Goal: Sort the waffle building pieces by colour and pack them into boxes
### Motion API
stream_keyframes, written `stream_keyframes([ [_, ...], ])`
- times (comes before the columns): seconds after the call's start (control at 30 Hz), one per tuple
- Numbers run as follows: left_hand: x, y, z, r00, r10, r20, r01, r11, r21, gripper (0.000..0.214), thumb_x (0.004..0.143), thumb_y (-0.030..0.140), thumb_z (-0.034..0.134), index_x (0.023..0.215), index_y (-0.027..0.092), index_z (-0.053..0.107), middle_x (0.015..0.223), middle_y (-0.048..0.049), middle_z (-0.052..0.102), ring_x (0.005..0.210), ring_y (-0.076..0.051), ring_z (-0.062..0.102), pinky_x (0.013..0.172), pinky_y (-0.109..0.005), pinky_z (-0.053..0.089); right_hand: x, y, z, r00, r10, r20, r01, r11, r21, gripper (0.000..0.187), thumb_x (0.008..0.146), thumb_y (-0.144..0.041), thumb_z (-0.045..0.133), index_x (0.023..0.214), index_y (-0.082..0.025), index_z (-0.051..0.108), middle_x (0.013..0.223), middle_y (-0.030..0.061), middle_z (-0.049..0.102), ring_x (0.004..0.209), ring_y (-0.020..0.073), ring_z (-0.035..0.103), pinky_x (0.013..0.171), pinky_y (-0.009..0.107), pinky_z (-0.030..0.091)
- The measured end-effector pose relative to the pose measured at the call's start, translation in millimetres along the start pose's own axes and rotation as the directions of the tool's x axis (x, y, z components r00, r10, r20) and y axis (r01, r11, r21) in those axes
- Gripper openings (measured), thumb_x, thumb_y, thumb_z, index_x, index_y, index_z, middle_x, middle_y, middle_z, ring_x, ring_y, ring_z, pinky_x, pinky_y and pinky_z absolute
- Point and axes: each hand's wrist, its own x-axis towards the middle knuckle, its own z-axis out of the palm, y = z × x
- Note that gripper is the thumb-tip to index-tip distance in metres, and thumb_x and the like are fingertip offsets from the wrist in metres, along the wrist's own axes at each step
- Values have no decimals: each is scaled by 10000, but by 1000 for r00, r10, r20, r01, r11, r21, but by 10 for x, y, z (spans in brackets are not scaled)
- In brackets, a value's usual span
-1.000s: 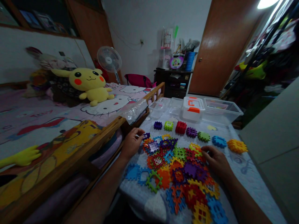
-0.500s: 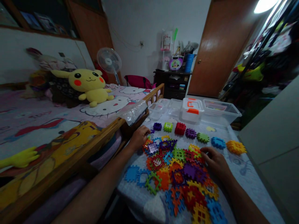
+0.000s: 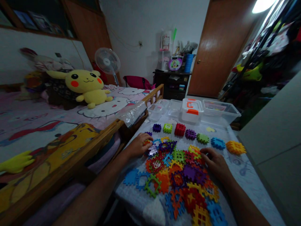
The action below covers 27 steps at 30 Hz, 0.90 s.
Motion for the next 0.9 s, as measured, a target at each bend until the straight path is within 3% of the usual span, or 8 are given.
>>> stream_keyframes([
  [0.17, -147, 200, 105, 998, 23, 59, -33, 984, 173, 492, 716, 428, 755, 1134, 198, 635, 1135, -113, 631, 1077, -296, 542, 969, -418, 408, -3, 4, 7, 1000, 11, -2, -11, 1000, 2, 302, 767, -451, 527, 838, -198, 675, 726, 44, 697, 591, 188, 602, 591, 317, 477],
  [0.37, -128, 226, 101, 991, -52, 125, 27, 981, 193, 399, 779, 329, 691, 1137, 169, 620, 1070, -115, 640, 1003, -277, 569, 902, -384, 435, 2, -11, 2, 1000, 6, 2, -6, 1000, -2, 304, 764, -450, 523, 834, -196, 675, 753, 51, 707, 622, 198, 620, 616, 321, 482],
  [0.57, -116, 197, 159, 993, -86, 84, 77, 992, 103, 486, 716, 220, 708, 1187, 195, 590, 1144, -105, 639, 1087, -285, 565, 956, -389, 420, 2, -3, -2, 1000, 5, -8, -5, 1000, 2, 308, 755, -463, 541, 819, -198, 684, 733, 52, 710, 586, 193, 609, 587, 316, 476],
  [0.67, -84, 242, 140, 991, -110, 74, 108, 994, 27, 349, 741, 151, 644, 1088, 187, 627, 1070, -88, 665, 1012, -258, 604, 905, -359, 442, 1, 1, 0, 1000, 7, -4, -7, 1000, 0, 307, 759, -458, 537, 827, -198, 683, 733, 48, 706, 600, 196, 616, 599, 318, 481],
  [0.8, -33, 294, 56, 994, -94, -54, 90, 993, -70, 144, 791, 123, 552, 874, 194, 646, 907, -46, 664, 877, -203, 612, 806, -310, 457, 3, -11, -5, 1000, 8, 5, -8, 1000, -5, 316, 762, -455, 524, 832, -192, 683, 682, 39, 685, 563, 189, 596, 577, 315, 470],
  [0.9, -58, 259, 39, 984, -38, -175, 42, 999, 20, 169, 780, 88, 527, 841, 202, 637, 908, -47, 640, 910, -207, 580, 842, -328, 441, 3, -30, -13, 1000, -3, -6, 3, 1000, -11, 320, 756, -459, 525, 819, -189, 686, 689, 46, 684, 565, 190, 590, 577, 316, 465],
])
